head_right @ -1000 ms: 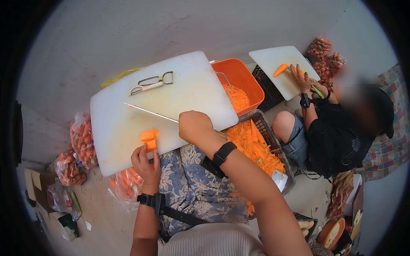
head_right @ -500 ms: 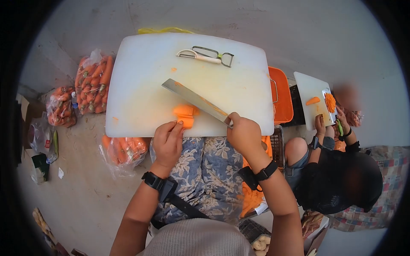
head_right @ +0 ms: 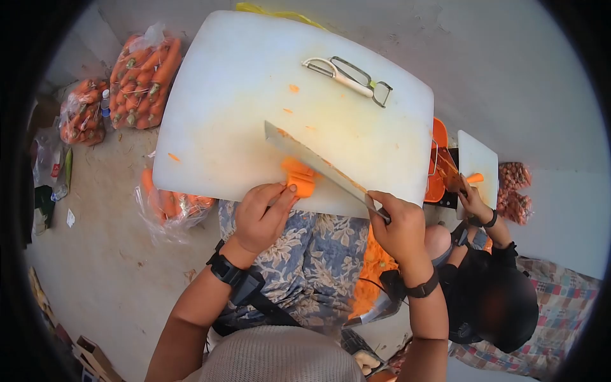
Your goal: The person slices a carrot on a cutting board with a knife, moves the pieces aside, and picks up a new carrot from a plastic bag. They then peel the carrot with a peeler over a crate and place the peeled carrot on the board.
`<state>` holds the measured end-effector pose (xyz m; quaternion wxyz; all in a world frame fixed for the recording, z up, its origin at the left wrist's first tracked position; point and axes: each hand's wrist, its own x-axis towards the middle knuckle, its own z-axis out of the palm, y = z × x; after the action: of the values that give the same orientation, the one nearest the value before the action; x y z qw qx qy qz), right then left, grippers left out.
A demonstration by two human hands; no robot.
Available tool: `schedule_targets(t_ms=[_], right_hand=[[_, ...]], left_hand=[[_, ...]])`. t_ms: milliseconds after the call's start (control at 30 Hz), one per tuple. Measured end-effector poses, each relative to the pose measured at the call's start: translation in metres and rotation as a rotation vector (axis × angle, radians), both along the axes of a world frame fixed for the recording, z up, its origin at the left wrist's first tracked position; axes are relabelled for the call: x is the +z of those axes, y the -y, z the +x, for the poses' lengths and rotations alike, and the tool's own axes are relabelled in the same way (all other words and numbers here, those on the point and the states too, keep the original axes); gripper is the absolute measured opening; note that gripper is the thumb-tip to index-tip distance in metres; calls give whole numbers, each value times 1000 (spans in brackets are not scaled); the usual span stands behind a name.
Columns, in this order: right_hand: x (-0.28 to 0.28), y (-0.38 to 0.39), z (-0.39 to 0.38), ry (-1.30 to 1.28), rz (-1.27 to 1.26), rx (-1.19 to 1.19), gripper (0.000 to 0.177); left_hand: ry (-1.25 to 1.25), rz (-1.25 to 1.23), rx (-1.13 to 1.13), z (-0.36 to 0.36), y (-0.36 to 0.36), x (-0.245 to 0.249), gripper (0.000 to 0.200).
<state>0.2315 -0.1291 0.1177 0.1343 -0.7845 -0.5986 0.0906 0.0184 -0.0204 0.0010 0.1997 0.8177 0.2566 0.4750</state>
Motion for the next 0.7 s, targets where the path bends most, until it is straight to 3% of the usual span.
schedule_targets(t_ms=[100, 200, 333, 700], right_hand=[[21, -6, -9, 49, -26, 152, 35], [34, -11, -15, 120, -83, 260, 38], [37, -15, -14, 154, -127, 292, 49], [27, -6, 10, 127, -154, 166, 45]], left_hand=[[-59, -35, -53, -8, 4, -6, 30], [-129, -258, -121, -10, 13, -30, 29], [-53, -203, -132, -11, 9, -22, 27], [-43, 6, -51, -3, -4, 1, 18]])
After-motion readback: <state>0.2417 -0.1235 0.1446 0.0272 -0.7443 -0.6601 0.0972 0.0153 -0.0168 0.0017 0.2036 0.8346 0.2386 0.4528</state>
